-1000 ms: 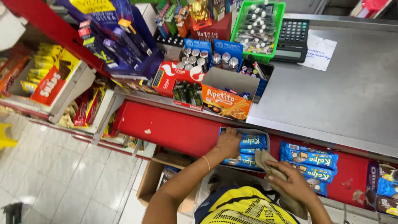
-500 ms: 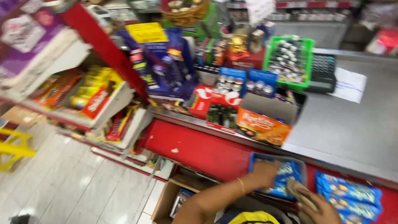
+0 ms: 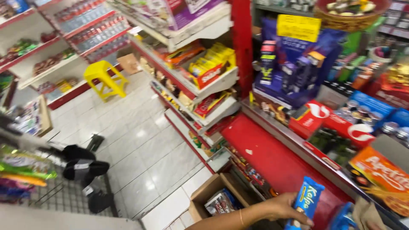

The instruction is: Cleaning snack bar wrappers with a cloth and organizing them into cardboard boxes at a store checkout counter.

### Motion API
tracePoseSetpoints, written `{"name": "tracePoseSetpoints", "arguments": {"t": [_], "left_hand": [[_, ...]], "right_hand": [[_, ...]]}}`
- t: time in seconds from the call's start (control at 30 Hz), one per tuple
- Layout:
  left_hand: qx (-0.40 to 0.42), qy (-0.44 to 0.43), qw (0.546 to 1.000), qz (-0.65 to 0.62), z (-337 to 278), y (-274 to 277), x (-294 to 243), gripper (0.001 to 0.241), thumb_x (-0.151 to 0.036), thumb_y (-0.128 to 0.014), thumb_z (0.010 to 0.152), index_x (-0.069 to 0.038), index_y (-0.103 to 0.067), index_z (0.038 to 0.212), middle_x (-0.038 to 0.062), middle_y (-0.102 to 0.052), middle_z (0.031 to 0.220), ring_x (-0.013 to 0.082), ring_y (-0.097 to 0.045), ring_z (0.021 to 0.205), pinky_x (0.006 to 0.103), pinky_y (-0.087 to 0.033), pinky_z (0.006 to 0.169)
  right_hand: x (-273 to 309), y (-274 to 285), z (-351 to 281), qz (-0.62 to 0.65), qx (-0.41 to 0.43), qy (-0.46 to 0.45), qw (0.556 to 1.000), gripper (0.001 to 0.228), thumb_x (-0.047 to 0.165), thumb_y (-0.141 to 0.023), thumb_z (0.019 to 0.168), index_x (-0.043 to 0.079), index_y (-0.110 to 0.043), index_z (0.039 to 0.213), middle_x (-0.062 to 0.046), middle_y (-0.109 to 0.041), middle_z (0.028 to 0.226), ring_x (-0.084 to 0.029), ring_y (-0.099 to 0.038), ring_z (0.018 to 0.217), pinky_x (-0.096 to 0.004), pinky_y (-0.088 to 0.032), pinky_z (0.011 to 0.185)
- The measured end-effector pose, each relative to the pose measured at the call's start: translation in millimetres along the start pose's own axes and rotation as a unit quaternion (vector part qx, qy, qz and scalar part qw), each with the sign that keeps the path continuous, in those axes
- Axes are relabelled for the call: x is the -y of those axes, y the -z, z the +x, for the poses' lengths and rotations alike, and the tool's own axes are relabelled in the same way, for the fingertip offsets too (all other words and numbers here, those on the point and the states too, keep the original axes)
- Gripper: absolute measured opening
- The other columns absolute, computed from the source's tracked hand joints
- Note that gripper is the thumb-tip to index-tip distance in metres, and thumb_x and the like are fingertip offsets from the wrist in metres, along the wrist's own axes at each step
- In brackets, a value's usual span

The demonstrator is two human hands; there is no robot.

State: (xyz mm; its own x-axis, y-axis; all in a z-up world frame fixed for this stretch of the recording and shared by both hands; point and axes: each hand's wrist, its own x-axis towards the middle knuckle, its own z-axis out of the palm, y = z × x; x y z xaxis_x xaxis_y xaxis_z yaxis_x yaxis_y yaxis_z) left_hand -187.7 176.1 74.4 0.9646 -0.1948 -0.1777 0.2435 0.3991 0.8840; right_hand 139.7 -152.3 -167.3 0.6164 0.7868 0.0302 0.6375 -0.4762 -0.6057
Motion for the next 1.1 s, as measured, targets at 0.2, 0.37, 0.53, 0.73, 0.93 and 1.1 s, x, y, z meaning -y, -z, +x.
{"name": "tracePoseSetpoints", "arguments": {"t": [0.2,0.37,0.53,0.73,0.93,1.1], "left_hand": [[-0.159,-0.067,0.984,0.032,-56,26,4,0.077,-0.008,-0.072,0.071,-0.012,-0.047,0.144,0.000,-0.059,0.116,0.0118,-0.055,0.101,0.0231,-0.046,0.091],[-0.170,-0.062,0.983,-0.005,-92,69,62,0.039,-0.002,-0.066,0.077,-0.006,-0.065,0.116,-0.001,-0.066,0.096,0.0071,-0.059,0.079,0.0184,-0.050,0.065],[-0.108,-0.057,0.979,-0.164,-162,35,26,0.079,0.005,-0.068,0.082,-0.006,-0.038,0.153,0.007,-0.071,0.091,0.0133,-0.071,0.067,0.0212,-0.059,0.055],[-0.153,-0.072,0.981,-0.092,-176,5,89,0.047,-0.030,-0.058,0.115,-0.009,-0.046,0.155,0.003,-0.071,0.103,0.0066,-0.068,0.091,0.0171,-0.052,0.077],[-0.376,-0.037,0.920,-0.103,-170,-66,60,0.058,-0.055,-0.041,0.110,-0.021,-0.046,0.158,-0.007,-0.066,0.086,-0.0011,-0.055,0.062,0.0169,-0.039,0.049],[-0.502,-0.024,0.855,-0.127,-167,-146,42,0.068,-0.060,-0.033,0.097,-0.029,-0.037,0.158,0.009,-0.038,0.164,0.0316,-0.033,0.152,0.0524,-0.031,0.122]], "right_hand": [[118,-135,51,0.103,0.033,0.133,0.985,0.084,0.049,-0.095,0.053,0.028,-0.072,0.131,-0.009,-0.080,0.120,-0.024,-0.081,0.106,-0.035,-0.067,0.087],[354,-80,32,0.073,0.023,0.117,0.990,0.052,0.046,-0.089,0.066,0.044,-0.083,0.118,-0.007,-0.063,0.115,-0.020,-0.070,0.101,-0.031,-0.063,0.082],[385,-57,47,0.010,0.032,-0.014,0.999,0.044,0.048,-0.075,0.078,0.041,-0.079,0.121,-0.004,-0.059,0.100,-0.016,-0.060,0.069,-0.026,-0.047,0.050],[353,-41,32,0.043,0.055,-0.065,0.995,0.046,0.038,-0.070,0.088,0.029,-0.074,0.133,-0.015,-0.066,0.091,-0.029,-0.072,0.080,-0.048,-0.064,0.079],[343,-63,-37,0.245,-0.023,-0.054,0.968,0.041,0.023,-0.076,0.088,-0.002,-0.075,0.121,-0.019,-0.076,0.103,-0.028,-0.069,0.087,-0.038,-0.054,0.077],[424,-49,-130,0.211,0.185,0.023,0.959,0.063,0.034,-0.071,0.083,0.024,-0.061,0.144,-0.008,-0.066,0.140,-0.025,-0.067,0.122,-0.046,-0.051,0.106]]}}
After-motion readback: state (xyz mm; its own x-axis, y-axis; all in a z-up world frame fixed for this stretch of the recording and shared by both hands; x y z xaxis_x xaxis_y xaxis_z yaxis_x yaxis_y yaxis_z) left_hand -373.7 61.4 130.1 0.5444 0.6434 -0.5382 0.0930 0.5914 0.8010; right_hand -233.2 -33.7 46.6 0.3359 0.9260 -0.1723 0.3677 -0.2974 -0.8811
